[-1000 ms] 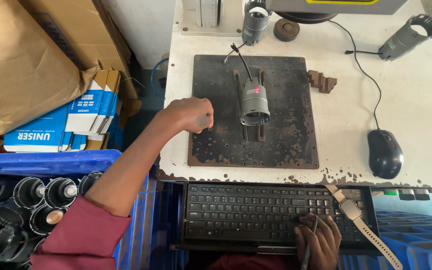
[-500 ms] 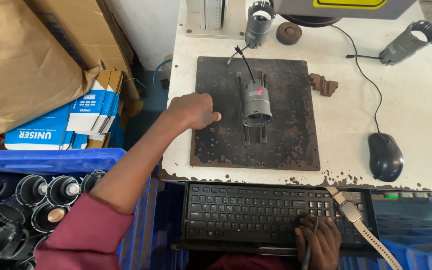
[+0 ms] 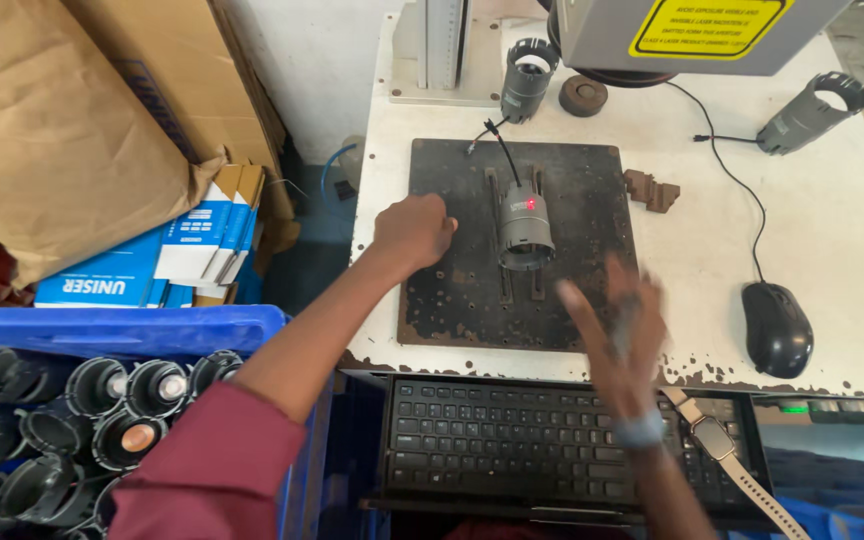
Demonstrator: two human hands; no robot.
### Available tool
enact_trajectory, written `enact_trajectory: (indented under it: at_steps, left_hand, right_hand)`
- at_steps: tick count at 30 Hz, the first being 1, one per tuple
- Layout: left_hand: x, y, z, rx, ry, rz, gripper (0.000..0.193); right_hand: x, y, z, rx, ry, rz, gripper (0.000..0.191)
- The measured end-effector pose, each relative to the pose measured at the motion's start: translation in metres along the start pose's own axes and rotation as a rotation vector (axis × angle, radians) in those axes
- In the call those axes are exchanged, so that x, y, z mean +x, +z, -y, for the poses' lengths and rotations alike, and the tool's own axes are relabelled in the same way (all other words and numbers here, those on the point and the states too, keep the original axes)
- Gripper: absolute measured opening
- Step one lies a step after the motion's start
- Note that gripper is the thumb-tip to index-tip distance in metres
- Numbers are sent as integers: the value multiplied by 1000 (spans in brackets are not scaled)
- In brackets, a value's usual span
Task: The person repeatedly picks up cylindrical electronic components from a blue crate, marks them with a pen, places them on a testing jig where a red light activates, and then types on a keyboard. The person repeats this cycle for several components throughout the clip.
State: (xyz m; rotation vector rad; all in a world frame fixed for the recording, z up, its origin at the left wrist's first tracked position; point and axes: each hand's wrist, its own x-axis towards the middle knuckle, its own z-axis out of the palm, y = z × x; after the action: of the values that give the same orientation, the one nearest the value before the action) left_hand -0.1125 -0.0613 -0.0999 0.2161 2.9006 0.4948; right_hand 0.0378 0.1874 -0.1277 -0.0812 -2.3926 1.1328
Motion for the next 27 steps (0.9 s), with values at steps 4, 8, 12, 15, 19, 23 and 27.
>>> enact_trajectory:
  at_steps: [4,8,12,15,19,23,27]
  left_hand:
    - [-1,2,-1,-47,19,-127,40]
    - [-2,-2,-4,-152,0,-107,47]
    - [-6,-15,-16,-393,167,-135,56]
    - [-25,-34,-34,-634,312,20,77]
    - [-76,-57,-66,-971,691,111,86]
    - [-131,-69,-88,-1207,682,216,102]
    - [-165,-77,-93,-1320,757,170,97]
  right_hand:
    - [61,63,21,-148,51,102,83]
    - [70,88,35,-301,133,138,71]
    - [51,71,46,-201,-1,-35,60]
    - [30,42,56,147,-137,-194,53]
    - [6,-7,82,141,-415,-358,55]
    - [-13,-47,119,95,-521,-388,56]
    - [-27,-64,148,112,-493,-346,58]
